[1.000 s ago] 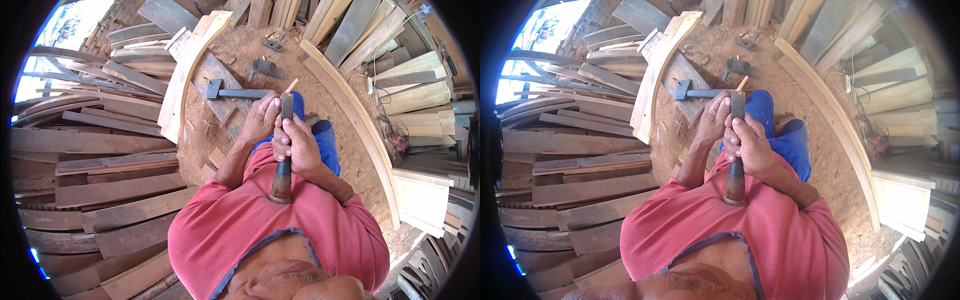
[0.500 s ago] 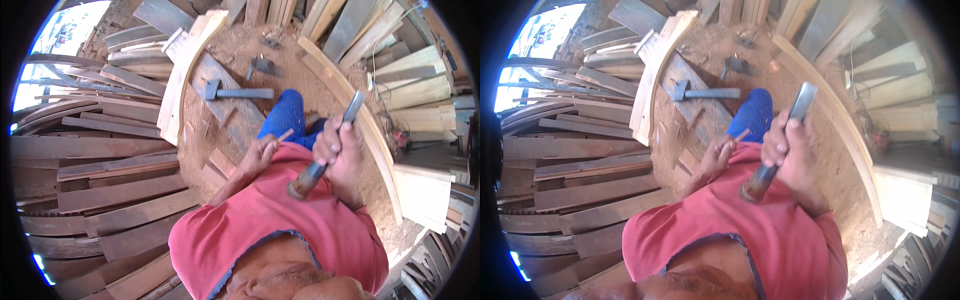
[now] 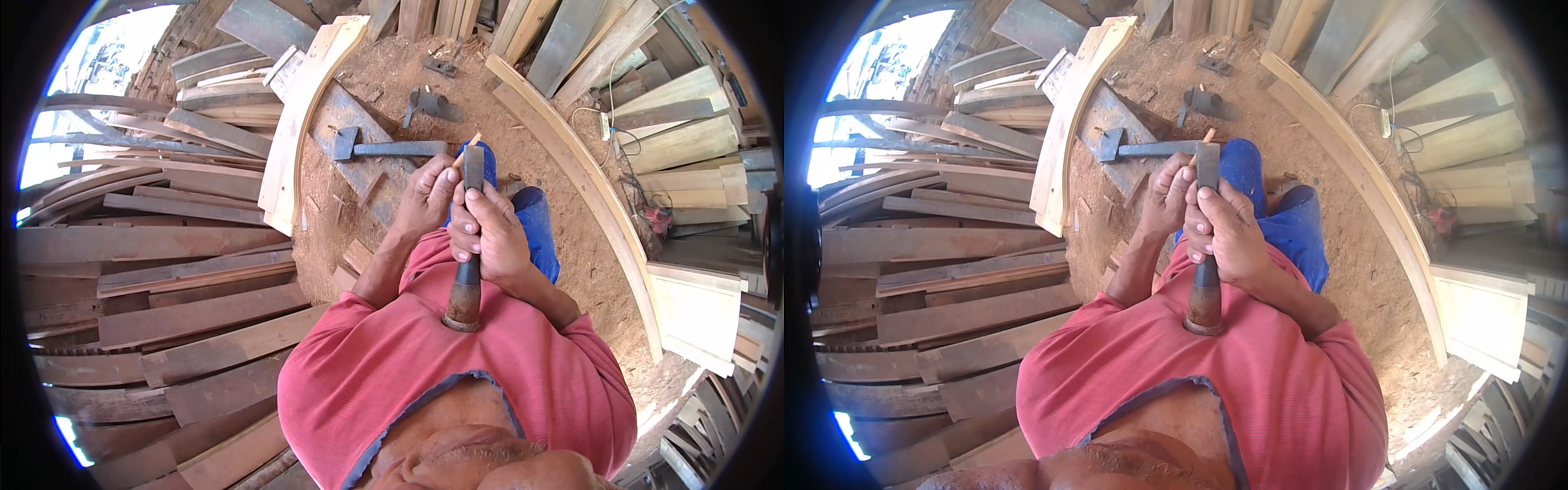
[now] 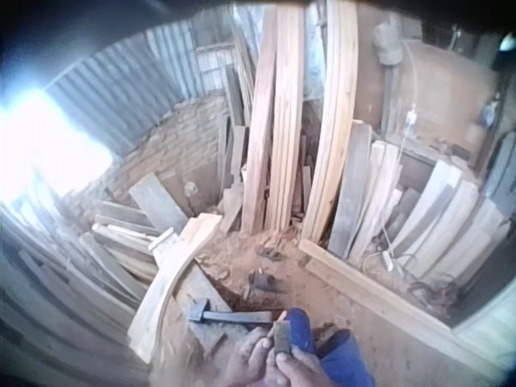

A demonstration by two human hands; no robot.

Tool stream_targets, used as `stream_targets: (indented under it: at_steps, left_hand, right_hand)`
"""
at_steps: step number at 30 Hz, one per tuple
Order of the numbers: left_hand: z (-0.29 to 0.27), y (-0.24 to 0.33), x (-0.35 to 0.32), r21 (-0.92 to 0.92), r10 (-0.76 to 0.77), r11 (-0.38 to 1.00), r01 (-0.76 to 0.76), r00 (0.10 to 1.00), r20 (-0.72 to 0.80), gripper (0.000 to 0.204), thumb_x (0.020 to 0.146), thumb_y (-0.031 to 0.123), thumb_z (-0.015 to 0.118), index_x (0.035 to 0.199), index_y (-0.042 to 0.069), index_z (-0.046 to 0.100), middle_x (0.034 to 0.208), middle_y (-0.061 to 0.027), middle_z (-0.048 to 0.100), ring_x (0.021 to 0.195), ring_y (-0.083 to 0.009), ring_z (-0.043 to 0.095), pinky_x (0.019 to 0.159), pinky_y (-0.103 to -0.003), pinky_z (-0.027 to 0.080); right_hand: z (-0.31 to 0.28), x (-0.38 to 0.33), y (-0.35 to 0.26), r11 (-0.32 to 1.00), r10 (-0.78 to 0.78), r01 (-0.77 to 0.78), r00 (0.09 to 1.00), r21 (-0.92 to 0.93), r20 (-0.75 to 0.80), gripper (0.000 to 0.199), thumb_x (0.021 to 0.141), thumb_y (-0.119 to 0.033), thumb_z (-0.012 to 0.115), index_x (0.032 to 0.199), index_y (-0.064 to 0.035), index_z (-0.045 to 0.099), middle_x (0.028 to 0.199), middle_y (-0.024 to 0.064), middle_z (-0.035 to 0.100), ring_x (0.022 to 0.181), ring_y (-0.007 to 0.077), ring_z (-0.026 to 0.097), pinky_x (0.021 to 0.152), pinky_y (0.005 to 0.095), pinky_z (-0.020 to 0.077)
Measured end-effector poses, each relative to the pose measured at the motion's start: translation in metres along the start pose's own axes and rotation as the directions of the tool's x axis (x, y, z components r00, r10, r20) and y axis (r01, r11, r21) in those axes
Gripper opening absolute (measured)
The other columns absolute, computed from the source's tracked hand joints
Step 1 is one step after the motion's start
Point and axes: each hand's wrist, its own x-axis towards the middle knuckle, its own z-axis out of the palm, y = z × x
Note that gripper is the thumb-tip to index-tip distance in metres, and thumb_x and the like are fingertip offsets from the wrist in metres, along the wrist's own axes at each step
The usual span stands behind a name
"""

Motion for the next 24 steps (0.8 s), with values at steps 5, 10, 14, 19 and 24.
stream_targets:
  at_steps: [5, 10, 14, 19, 24]
  left_hand:
    - [-0.005, -0.002, -0.043, 0.090, 0.040, 0.995, -0.054, 0.988, 0.152, 0.019, 0.100, 0.019, 0.055, 0.089, 0.003, 0.059, 0.070, -0.0055, 0.052, 0.063, -0.0163, 0.050, 0.058, -0.032, 0.041]
    - [-0.005, -0.009, -0.044, 0.060, -0.065, 0.996, 0.064, 0.998, 0.020, 0.015, 0.098, 0.017, 0.059, 0.091, 0.003, 0.058, 0.071, -0.0033, 0.050, 0.063, -0.0113, 0.047, 0.056, -0.028, 0.039]
    - [0.006, -0.002, -0.013, 0.053, 0.009, 0.999, -0.012, 0.999, 0.040, 0.012, 0.097, 0.014, 0.062, 0.095, 0.002, 0.057, 0.071, -0.0044, 0.049, 0.063, -0.0105, 0.045, 0.056, -0.028, 0.038]
    - [0.020, 0.011, -0.003, -0.147, -0.042, 0.987, 0.062, 0.990, 0.135, 0.023, 0.102, 0.024, 0.054, 0.099, 0.002, 0.061, 0.071, 0.0012, 0.049, 0.059, -0.0093, 0.043, 0.056, -0.024, 0.037]
    - [0.019, 0.009, -0.007, -0.407, -0.253, 0.830, 0.381, 0.908, 0.333, 0.047, 0.106, 0.042, 0.039, 0.099, 0.002, 0.063, 0.065, 0.0027, 0.044, 0.056, -0.0058, 0.037, 0.052, -0.022, 0.030]
  right_hand:
    - [0.002, -0.025, -0.033, 0.912, -0.410, 0.401, 0.898, 0.092, 0.160, 0.015, 0.104, -0.024, 0.048, 0.101, -0.0091, 0.049, 0.067, -0.0016, 0.042, 0.046, 0.0061, 0.039, 0.042, 0.0257, 0.0405]
    - [-0.028, -0.002, -0.044, 0.883, -0.377, 0.304, 0.913, -0.358, -0.156, 0.014, 0.102, -0.020, 0.052, 0.106, -0.0067, 0.052, 0.065, -0.0042, 0.043, 0.046, 0.0036, 0.038, 0.043, 0.0214, 0.0394]
    - [-0.043, 0.025, -0.035, 0.651, -0.481, 0.354, 0.877, -0.671, -0.003, 0.015, 0.097, -0.018, 0.064, 0.102, -0.0064, 0.055, 0.068, -0.0042, 0.049, 0.050, 0.0022, 0.043, 0.045, 0.0205, 0.0385]
    - [-0.049, 0.020, -0.048, 0.563, -0.574, 0.336, 0.816, -0.755, -0.065, 0.014, 0.095, -0.018, 0.066, 0.099, -0.0062, 0.061, 0.070, -0.0058, 0.053, 0.053, 0.0011, 0.044, 0.047, 0.0189, 0.0380]
    - [-0.050, 0.016, -0.060, 0.451, -0.605, 0.348, 0.796, -0.822, 0.005, 0.015, 0.096, -0.018, 0.065, 0.104, -0.0047, 0.064, 0.073, -0.0052, 0.054, 0.056, 0.0013, 0.045, 0.049, 0.0196, 0.0375]
